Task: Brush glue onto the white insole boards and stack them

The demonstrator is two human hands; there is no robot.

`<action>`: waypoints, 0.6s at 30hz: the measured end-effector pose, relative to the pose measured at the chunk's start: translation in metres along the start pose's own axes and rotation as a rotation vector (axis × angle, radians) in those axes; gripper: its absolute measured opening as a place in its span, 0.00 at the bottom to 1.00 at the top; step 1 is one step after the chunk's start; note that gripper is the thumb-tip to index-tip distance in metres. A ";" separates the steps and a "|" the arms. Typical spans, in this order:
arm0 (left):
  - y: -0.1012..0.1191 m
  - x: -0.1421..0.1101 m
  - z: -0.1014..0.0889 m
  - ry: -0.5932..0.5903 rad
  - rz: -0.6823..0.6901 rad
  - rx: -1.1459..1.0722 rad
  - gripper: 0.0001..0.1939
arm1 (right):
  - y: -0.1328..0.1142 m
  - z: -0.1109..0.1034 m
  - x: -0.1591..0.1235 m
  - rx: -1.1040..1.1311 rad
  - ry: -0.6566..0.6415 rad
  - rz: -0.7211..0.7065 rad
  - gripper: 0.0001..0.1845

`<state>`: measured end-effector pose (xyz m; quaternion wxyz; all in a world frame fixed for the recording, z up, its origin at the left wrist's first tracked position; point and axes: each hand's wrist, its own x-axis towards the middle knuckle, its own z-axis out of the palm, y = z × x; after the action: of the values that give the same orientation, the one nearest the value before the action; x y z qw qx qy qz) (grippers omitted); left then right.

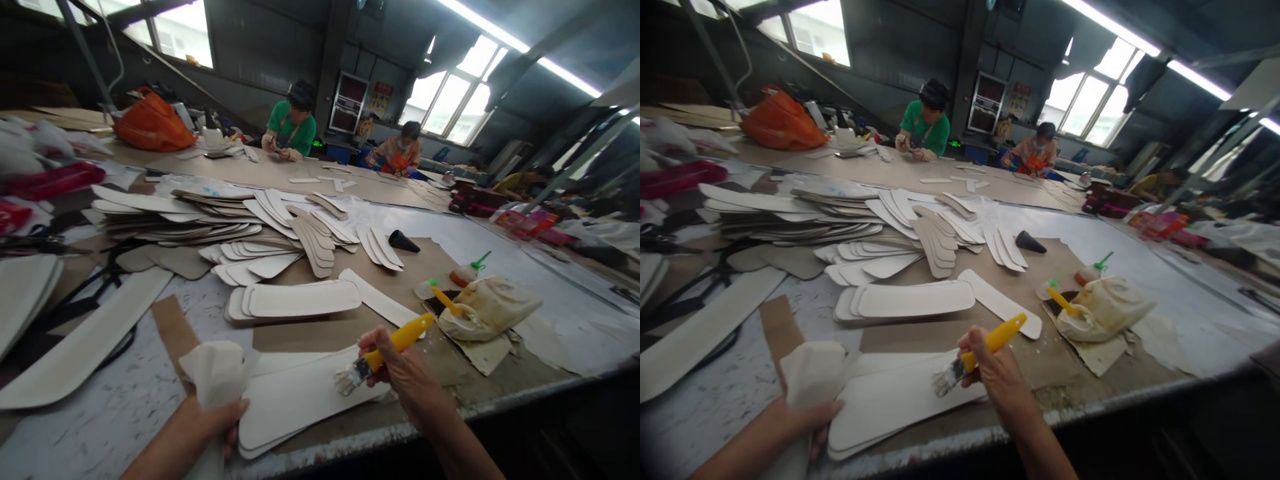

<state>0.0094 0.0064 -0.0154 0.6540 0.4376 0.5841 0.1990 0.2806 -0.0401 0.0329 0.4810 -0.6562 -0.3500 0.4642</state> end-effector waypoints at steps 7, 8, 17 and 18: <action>0.008 -0.016 0.003 -0.071 -0.051 -0.068 0.18 | 0.018 0.067 -0.023 0.046 -0.239 0.059 0.18; 0.007 -0.015 0.001 -0.078 -0.050 -0.067 0.18 | 0.023 0.071 -0.024 0.001 -0.222 0.048 0.16; 0.001 -0.010 -0.001 -0.116 -0.038 -0.072 0.17 | 0.026 0.072 -0.038 -0.118 -0.012 -0.060 0.12; 0.001 -0.011 -0.001 -0.121 -0.022 -0.077 0.17 | 0.028 0.076 -0.040 -0.069 -0.050 -0.058 0.12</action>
<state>0.0059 -0.0010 -0.0081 0.7067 0.4171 0.5400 0.1873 0.1961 -0.0607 0.0092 0.4624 -0.6502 -0.3966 0.4539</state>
